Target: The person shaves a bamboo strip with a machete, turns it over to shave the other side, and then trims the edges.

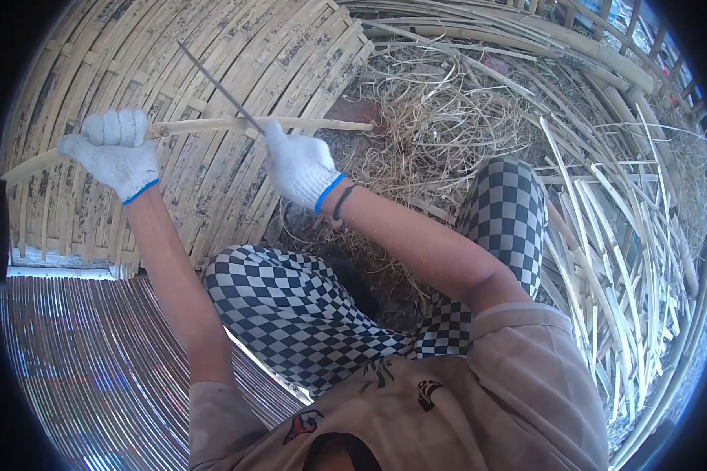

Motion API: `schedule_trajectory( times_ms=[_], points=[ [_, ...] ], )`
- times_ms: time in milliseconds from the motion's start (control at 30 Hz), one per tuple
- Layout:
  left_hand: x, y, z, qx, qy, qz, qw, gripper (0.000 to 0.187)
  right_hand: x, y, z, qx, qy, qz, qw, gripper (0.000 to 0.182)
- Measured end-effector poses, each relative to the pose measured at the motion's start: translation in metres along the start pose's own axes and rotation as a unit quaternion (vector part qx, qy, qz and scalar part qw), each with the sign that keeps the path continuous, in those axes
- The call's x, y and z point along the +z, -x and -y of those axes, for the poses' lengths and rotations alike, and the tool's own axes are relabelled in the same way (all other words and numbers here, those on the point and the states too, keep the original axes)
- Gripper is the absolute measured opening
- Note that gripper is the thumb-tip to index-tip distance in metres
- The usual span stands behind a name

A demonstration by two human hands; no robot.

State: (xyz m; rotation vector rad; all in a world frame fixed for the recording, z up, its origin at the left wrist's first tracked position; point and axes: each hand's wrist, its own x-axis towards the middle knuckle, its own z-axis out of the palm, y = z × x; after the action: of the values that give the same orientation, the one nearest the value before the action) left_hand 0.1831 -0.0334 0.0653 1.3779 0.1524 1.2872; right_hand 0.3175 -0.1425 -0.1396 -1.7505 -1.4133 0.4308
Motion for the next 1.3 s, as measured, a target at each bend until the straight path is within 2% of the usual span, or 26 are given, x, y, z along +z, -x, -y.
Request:
schedule_trajectory(
  times_ms=[33,67,133,200,267,333,467,500,600,667,700,800,933,967,1067,1100,1133,1200,1300],
  points=[
    [0.0,0.0,0.001,0.005,-0.013,-0.023,1.0,0.075,0.01,-0.004,-0.011,0.005,-0.002,-0.004,1.0,0.021],
    [0.0,0.0,0.002,0.01,-0.028,-0.046,0.999,0.075,0.015,-0.005,-0.029,0.017,0.017,-0.001,1.0,0.035],
    [-0.003,0.001,0.0,0.01,-0.041,-0.062,0.997,0.074,0.046,-0.016,-0.089,0.138,0.006,-0.002,0.99,0.035],
    [-0.006,0.003,-0.001,-0.001,-0.029,-0.053,0.998,0.074,0.042,-0.017,-0.092,0.116,0.022,0.008,0.993,0.035],
    [-0.003,0.006,0.0,0.01,-0.049,-0.083,0.995,0.074,0.039,-0.015,-0.093,0.109,0.029,0.023,0.993,0.035],
    [0.001,0.007,0.0,0.017,-0.055,-0.096,0.994,0.074,0.026,-0.016,-0.07,0.113,0.023,0.037,0.993,0.035],
    [0.009,0.006,0.0,0.015,-0.061,-0.117,0.991,0.074,0.009,-0.006,-0.015,-0.037,0.043,-0.021,0.998,0.023],
    [0.011,0.006,0.0,0.017,-0.072,-0.126,0.989,0.074,0.018,-0.006,-0.022,-0.111,0.042,-0.064,0.991,0.021],
    [0.005,0.005,0.0,0.016,-0.072,-0.11,0.991,0.074,0.039,-0.013,-0.062,-0.016,0.048,-0.021,0.999,0.023],
    [-0.019,0.004,-0.001,-0.001,-0.049,-0.08,0.996,0.074,0.05,-0.011,-0.116,0.113,0.014,-0.011,0.993,0.03],
    [-0.017,0.003,-0.003,-0.006,-0.035,-0.064,0.997,0.075,0.05,-0.007,-0.121,0.095,0.039,-0.012,0.995,0.029],
    [-0.009,0.007,0.002,0.02,-0.068,-0.138,0.988,0.075,0.046,-0.012,-0.12,0.084,0.058,0.0,0.995,0.029],
    [-0.011,0.004,0.0,0.004,-0.052,-0.095,0.994,0.075,0.02,-0.013,-0.066,0.029,0.044,0.005,0.999,0.025],
    [-0.012,0.002,0.0,0.003,-0.05,-0.082,0.995,0.075,0.02,-0.011,-0.059,-0.026,0.052,-0.023,0.998,0.026],
    [-0.013,0.003,0.0,0.005,-0.051,-0.072,0.996,0.075,0.042,-0.016,-0.083,-0.026,0.045,-0.046,0.998,0.017],
    [-0.012,0.004,-0.001,0.006,-0.054,-0.073,0.996,0.075,0.043,-0.01,-0.101,0.006,0.036,-0.021,0.999,0.027],
    [-0.015,0.003,-0.001,0.005,-0.049,-0.077,0.996,0.075,0.048,-0.006,-0.123,0.063,0.034,-0.025,0.997,0.025],
    [-0.02,0.003,-0.001,0.003,-0.035,-0.09,0.995,0.074,0.055,-0.009,-0.147,0.073,0.08,0.011,0.994,0.024],
    [-0.013,0.008,0.0,0.021,-0.072,-0.114,0.991,0.074,0.06,-0.017,-0.144,0.052,0.088,-0.002,0.995,0.022]
  ],
)
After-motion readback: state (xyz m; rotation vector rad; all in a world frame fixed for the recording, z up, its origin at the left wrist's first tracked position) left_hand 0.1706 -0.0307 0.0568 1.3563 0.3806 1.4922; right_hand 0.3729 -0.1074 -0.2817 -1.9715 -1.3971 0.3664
